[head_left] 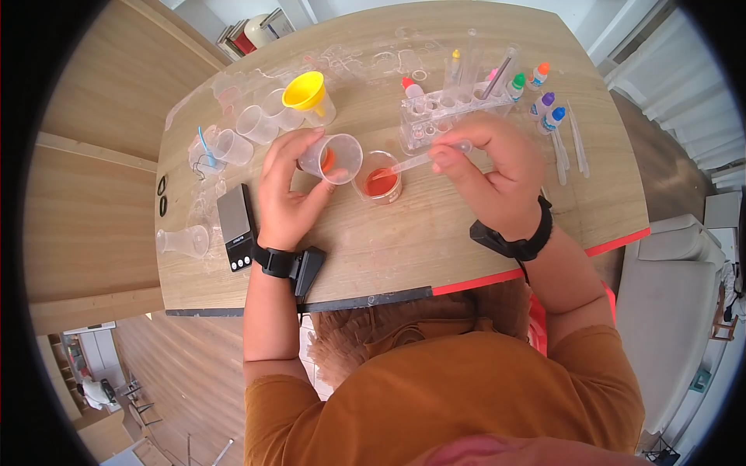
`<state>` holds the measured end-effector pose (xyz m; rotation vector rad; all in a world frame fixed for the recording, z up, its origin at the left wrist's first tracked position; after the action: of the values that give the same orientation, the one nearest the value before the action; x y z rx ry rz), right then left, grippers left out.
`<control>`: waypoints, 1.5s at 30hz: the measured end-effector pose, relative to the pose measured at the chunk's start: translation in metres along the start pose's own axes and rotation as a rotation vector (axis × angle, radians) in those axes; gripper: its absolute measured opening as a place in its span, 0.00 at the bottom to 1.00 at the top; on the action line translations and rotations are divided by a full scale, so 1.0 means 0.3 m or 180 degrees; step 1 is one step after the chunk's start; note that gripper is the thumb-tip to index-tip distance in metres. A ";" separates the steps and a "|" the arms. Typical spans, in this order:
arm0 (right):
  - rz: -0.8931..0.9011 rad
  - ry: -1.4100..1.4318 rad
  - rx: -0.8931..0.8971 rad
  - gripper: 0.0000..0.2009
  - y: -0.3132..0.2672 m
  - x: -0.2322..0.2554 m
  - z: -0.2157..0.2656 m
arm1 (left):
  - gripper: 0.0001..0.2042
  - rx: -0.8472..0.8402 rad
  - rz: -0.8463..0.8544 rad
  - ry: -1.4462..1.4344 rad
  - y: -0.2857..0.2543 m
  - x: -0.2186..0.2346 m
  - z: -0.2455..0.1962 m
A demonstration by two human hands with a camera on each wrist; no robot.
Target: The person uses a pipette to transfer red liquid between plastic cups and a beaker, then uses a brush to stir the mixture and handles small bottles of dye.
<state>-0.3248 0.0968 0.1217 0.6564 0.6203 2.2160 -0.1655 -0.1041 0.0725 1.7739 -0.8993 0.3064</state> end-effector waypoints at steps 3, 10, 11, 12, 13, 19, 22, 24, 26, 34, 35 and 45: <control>-0.0003 0.0049 -0.0099 0.05 -0.005 -0.004 -0.016 | 0.28 -0.0029 0.0006 -0.0007 0.001 0.000 -0.002; 0.0018 0.0054 -0.0221 0.06 -0.010 -0.013 -0.033 | 0.28 -0.0030 0.0003 -0.0024 -0.001 -0.001 -0.001; 0.0025 0.0056 -0.0242 0.06 -0.010 -0.014 -0.034 | 0.28 -0.0030 0.0003 -0.0024 -0.001 -0.001 -0.001; 0.0025 0.0056 -0.0242 0.06 -0.011 -0.014 -0.033 | 0.28 -0.0034 0.0004 -0.0019 -0.001 0.000 -0.002; 0.0029 0.0068 -0.0265 0.06 -0.011 -0.015 -0.034 | 0.28 -0.0037 0.0006 -0.0014 0.000 0.000 -0.003; -0.0055 0.0152 -0.0074 0.04 -0.003 0.010 -0.021 | 0.28 -0.0003 -0.0002 -0.0011 0.001 0.000 -0.002; -0.0179 0.0754 -0.0489 0.04 -0.015 0.030 -0.047 | 0.28 0.0000 -0.0001 0.0008 0.002 0.000 -0.001; -0.0217 0.1257 -0.0859 0.05 -0.023 0.030 -0.077 | 0.28 -0.0016 -0.0008 -0.0004 0.000 -0.001 0.001; -0.0134 0.1516 -0.0859 0.06 -0.023 0.016 -0.077 | 0.28 -0.0032 -0.0014 -0.0016 0.001 0.000 -0.001; 0.0631 -0.0102 0.0051 0.10 -0.010 -0.073 0.007 | 0.28 -0.0065 0.0018 -0.0027 0.004 0.000 -0.015; 0.0736 -0.0141 -0.0018 0.11 -0.013 -0.087 0.001 | 0.28 -0.0064 0.0018 -0.0027 0.004 0.000 -0.013; 0.0797 -0.0021 0.0070 0.07 -0.026 -0.102 -0.005 | 0.28 -0.0177 0.0017 -0.0018 0.010 0.003 -0.036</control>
<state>-0.3032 0.0780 0.1078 0.7892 0.5862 2.4390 -0.1647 -0.0952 0.0794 1.7222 -0.9085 0.2773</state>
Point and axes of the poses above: each hand's wrist, its own y-axis towards the middle knuckle, its own x-axis out of the back of the hand, z = x × y, the point moved 9 cm from there along y, towards the middle knuckle, and after that the axes turned 11 degrees about -x, right-handed, at the moved point
